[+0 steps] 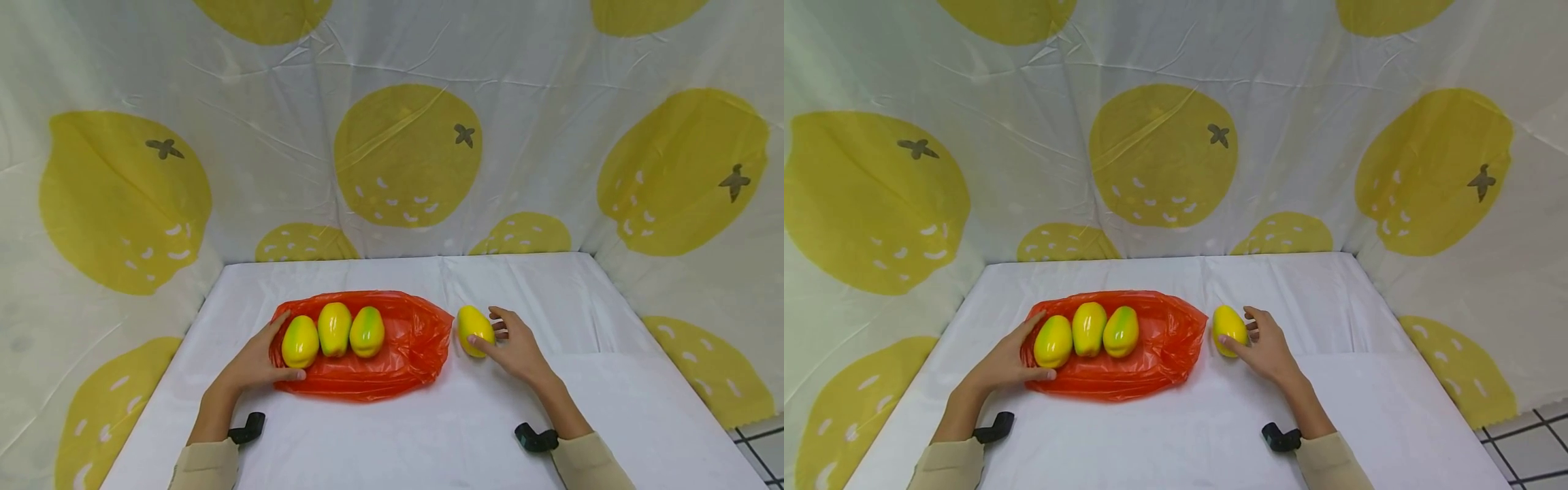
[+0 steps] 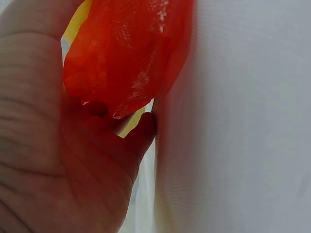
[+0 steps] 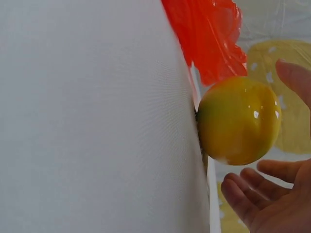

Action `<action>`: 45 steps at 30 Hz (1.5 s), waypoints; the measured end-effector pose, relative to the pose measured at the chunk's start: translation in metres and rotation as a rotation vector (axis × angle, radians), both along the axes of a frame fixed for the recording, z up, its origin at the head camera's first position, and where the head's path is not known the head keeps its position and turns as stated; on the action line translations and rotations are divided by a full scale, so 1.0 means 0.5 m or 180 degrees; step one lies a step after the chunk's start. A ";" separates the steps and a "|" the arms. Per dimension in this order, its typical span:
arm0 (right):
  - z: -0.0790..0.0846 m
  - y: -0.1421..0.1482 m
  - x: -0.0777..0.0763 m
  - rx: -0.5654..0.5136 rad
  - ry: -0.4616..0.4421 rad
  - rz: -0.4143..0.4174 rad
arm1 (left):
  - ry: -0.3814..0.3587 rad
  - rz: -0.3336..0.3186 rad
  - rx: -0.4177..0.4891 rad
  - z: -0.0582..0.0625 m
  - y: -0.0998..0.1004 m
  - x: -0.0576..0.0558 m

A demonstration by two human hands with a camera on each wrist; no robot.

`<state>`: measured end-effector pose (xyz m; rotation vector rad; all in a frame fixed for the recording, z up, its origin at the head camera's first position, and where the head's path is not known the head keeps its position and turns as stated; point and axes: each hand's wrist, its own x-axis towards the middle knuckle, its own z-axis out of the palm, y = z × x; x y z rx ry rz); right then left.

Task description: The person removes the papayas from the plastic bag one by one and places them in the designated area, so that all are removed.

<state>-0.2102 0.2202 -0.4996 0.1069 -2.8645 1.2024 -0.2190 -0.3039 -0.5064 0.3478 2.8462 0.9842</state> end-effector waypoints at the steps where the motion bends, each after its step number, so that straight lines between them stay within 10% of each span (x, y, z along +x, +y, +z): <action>1: 0.001 0.001 -0.001 -0.0002 0.0028 0.0007 | 0.0003 -0.0002 0.0000 0.000 0.001 -0.001; 45: 0.063 -0.131 -0.034 -0.0698 0.0538 0.0575 | 0.0058 -0.0011 0.0053 0.003 0.004 0.003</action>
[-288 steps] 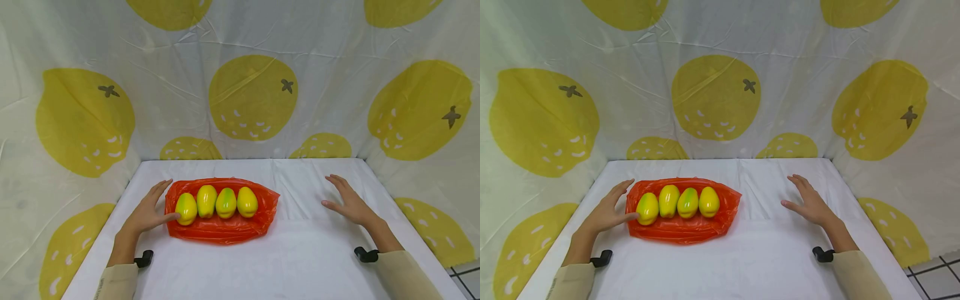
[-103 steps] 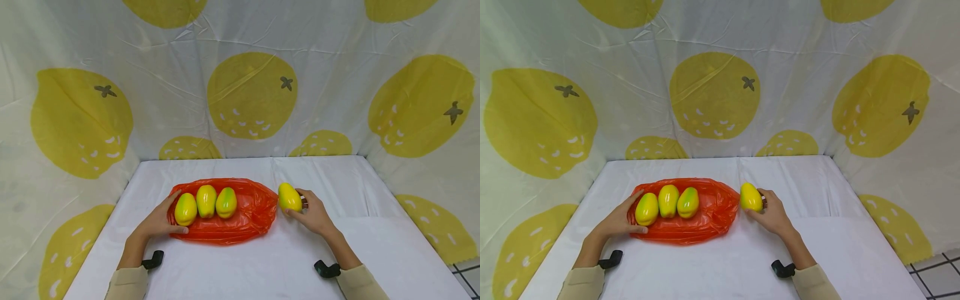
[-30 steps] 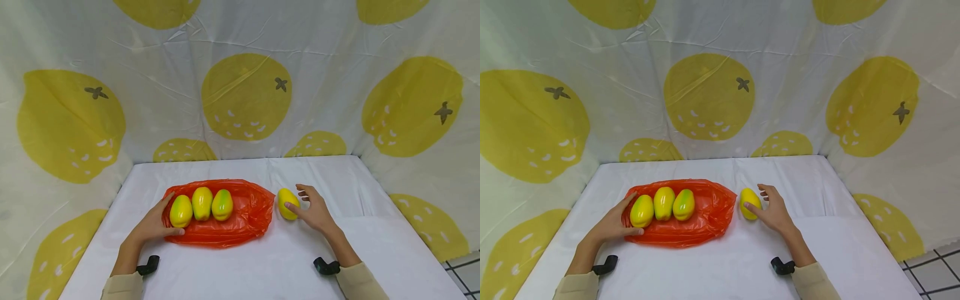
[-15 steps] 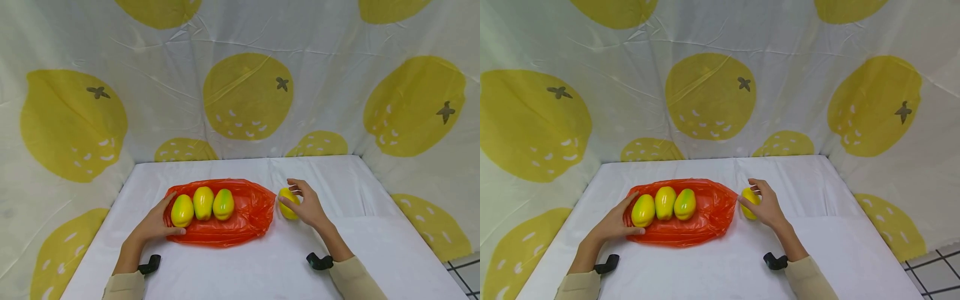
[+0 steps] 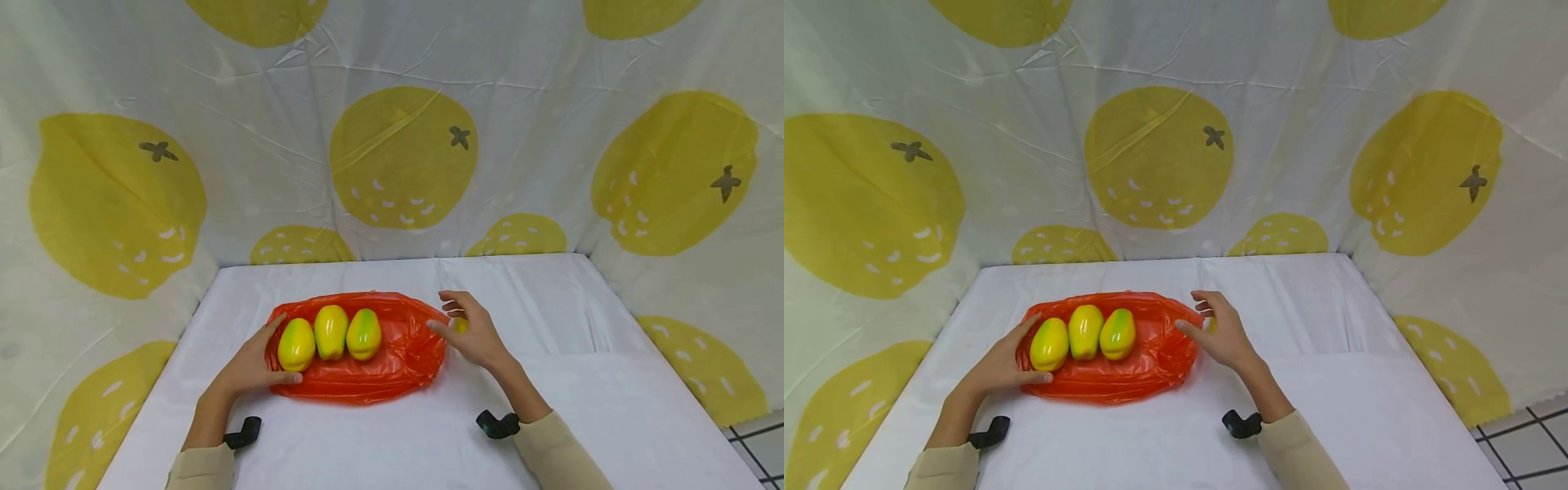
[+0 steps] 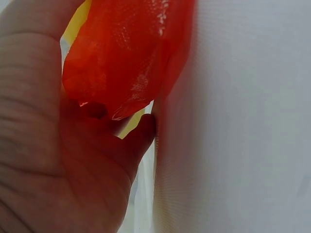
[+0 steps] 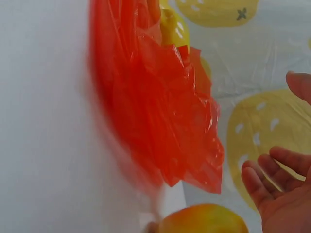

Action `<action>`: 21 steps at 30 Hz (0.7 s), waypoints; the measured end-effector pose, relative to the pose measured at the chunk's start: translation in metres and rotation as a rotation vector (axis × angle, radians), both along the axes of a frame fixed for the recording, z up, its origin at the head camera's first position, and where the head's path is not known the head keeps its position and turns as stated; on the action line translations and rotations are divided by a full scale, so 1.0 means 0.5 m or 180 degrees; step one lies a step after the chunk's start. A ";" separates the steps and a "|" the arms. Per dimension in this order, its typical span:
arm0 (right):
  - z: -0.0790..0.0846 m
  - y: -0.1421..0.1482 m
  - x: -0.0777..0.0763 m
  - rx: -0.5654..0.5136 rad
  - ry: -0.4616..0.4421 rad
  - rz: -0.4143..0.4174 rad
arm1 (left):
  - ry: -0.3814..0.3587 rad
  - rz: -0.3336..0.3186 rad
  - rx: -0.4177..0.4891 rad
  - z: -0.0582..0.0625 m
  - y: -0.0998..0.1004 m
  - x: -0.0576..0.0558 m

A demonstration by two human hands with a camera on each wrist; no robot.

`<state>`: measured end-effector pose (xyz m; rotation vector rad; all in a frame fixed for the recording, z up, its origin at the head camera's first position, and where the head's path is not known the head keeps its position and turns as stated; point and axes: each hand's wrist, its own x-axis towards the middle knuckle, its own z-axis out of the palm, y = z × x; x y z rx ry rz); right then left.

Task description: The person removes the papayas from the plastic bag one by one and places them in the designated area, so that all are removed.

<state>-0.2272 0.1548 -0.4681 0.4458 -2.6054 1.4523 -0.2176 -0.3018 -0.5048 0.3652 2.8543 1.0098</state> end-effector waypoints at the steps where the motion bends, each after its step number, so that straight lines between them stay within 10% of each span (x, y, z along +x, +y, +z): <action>1: 0.002 -0.006 0.000 -0.0035 -0.0016 0.0031 | -0.0001 0.0004 0.0000 0.000 0.000 0.000; 21: -0.008 -0.107 0.004 -0.0307 -0.0559 0.0451 | 0.0034 -0.0022 0.0009 0.001 -0.001 0.003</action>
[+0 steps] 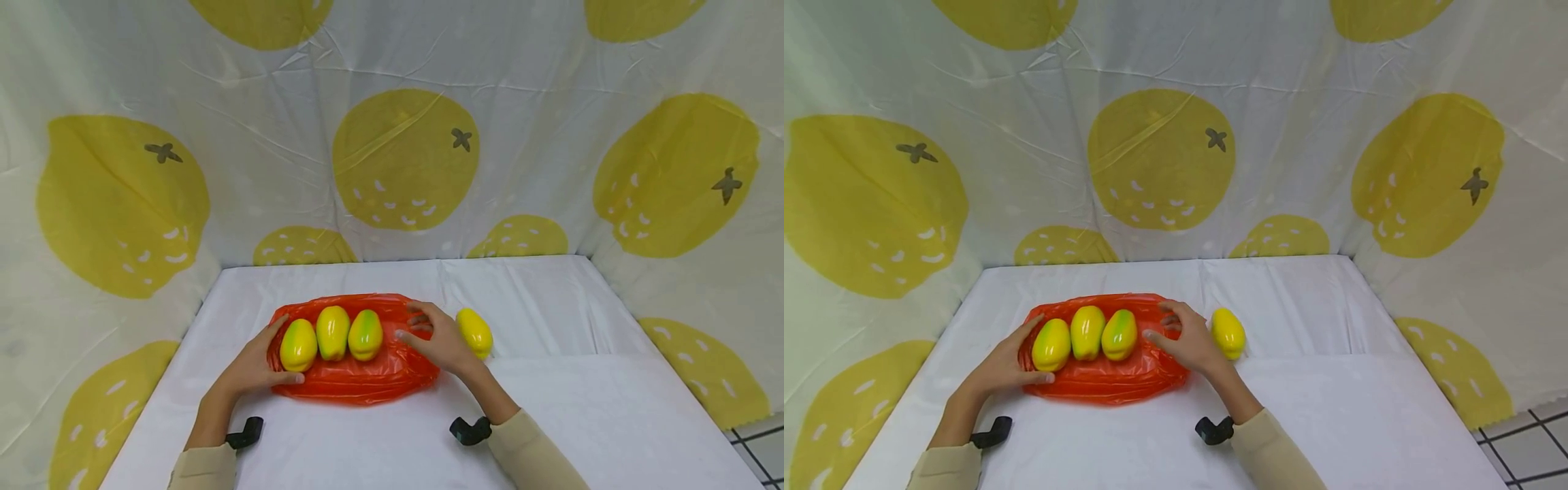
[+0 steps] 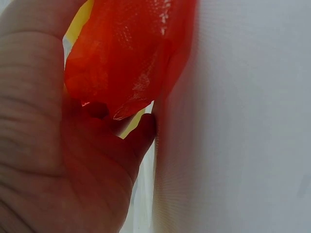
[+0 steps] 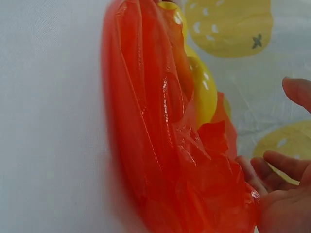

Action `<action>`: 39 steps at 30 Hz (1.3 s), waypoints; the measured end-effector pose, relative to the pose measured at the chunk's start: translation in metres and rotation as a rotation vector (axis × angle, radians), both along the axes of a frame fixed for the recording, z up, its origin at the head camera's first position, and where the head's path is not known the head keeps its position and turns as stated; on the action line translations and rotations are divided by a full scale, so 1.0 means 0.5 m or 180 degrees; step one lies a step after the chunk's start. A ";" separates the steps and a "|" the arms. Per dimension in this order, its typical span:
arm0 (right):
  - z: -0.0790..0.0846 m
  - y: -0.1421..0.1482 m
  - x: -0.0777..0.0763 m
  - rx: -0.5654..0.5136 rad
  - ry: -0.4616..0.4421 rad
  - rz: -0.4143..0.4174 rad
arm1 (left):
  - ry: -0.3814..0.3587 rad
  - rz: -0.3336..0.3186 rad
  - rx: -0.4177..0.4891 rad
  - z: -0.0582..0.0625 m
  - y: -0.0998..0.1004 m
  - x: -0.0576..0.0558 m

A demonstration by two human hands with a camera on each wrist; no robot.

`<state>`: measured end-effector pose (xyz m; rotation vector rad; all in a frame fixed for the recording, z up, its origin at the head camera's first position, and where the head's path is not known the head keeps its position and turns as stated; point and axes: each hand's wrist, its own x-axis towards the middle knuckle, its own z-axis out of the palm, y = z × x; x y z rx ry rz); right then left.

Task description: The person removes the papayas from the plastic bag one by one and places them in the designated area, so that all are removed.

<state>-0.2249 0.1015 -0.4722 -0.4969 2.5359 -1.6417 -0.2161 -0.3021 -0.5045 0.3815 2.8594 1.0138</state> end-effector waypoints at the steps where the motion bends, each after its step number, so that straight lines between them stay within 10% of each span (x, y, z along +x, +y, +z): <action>1: -0.002 -0.003 -0.001 0.0027 -0.0020 0.0005 | 0.0000 0.0000 -0.0001 -0.001 0.000 0.000; 39: -0.040 -0.147 -0.018 0.0964 -0.0493 -0.0181 | 0.0079 0.0027 0.0019 -0.007 0.000 -0.001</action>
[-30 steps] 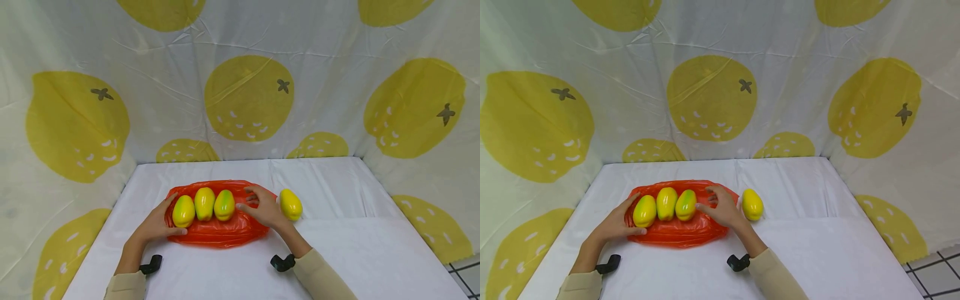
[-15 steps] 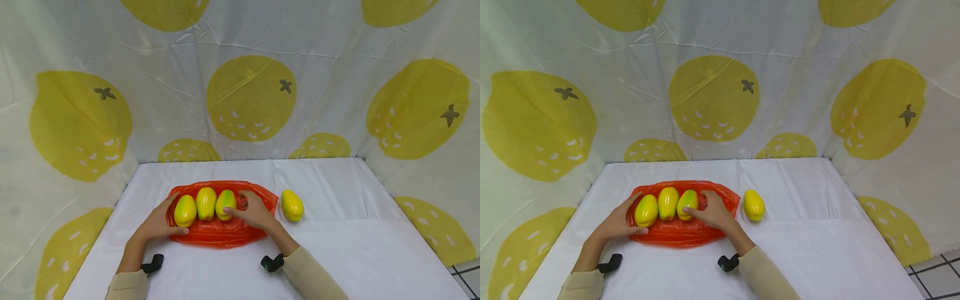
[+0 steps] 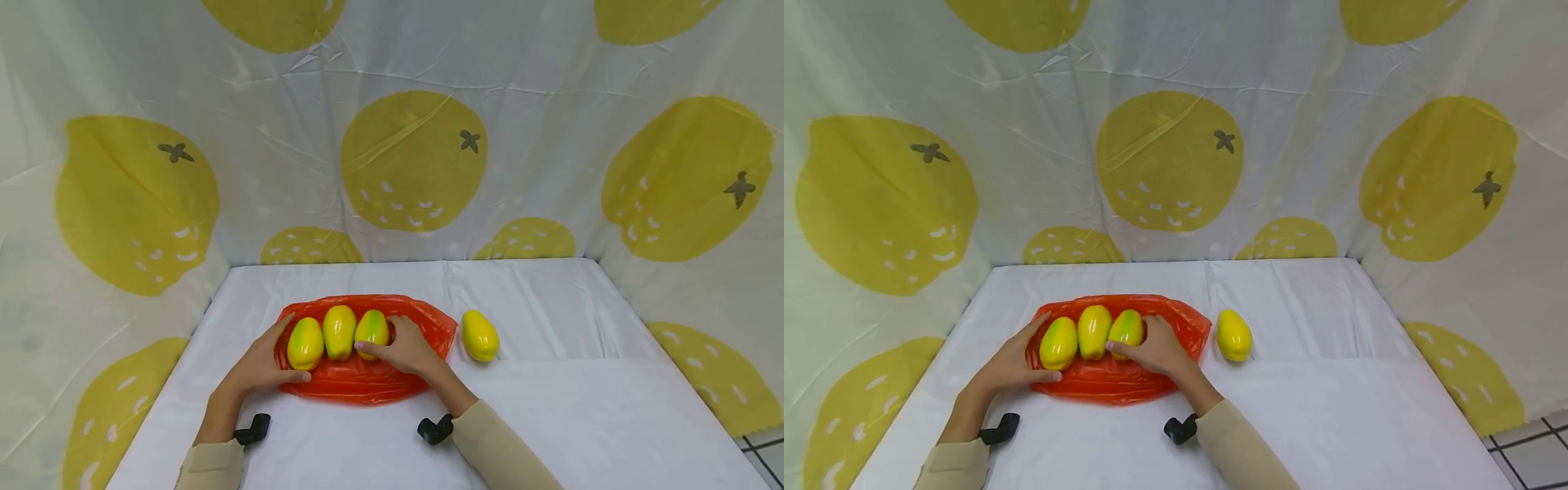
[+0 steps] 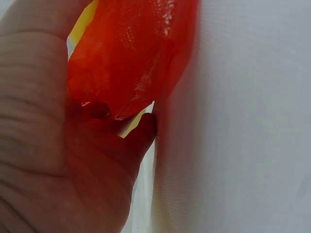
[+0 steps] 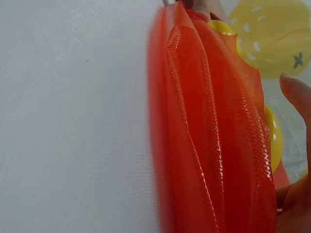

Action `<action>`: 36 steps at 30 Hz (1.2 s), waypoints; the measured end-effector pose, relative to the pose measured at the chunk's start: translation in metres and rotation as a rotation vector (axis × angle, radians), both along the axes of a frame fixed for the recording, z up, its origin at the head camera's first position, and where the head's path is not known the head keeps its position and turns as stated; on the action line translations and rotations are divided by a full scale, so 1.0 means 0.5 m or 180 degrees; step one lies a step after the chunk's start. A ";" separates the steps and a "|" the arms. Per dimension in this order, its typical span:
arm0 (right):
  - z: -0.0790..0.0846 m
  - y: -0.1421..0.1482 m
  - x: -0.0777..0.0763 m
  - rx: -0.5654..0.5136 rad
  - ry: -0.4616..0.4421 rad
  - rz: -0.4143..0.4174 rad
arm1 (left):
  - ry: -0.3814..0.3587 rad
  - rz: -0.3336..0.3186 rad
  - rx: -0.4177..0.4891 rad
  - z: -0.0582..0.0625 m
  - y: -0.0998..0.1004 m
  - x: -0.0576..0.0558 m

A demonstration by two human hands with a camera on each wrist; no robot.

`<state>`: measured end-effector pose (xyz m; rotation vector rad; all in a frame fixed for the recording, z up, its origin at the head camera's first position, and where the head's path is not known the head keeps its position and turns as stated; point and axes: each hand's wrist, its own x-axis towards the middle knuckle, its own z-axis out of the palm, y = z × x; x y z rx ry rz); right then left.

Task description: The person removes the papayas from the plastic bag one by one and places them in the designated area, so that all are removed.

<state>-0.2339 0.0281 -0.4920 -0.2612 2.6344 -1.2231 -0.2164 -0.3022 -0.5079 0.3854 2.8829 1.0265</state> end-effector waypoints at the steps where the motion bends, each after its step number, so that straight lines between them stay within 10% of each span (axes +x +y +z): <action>1: -0.001 -0.002 0.000 -0.0004 0.0005 -0.0016 | 0.0010 0.0000 0.0000 0.000 0.000 -0.001; 36: 0.008 0.035 0.028 -0.0473 0.0334 0.0134 | -0.0046 0.0028 -0.0059 -0.003 -0.004 0.001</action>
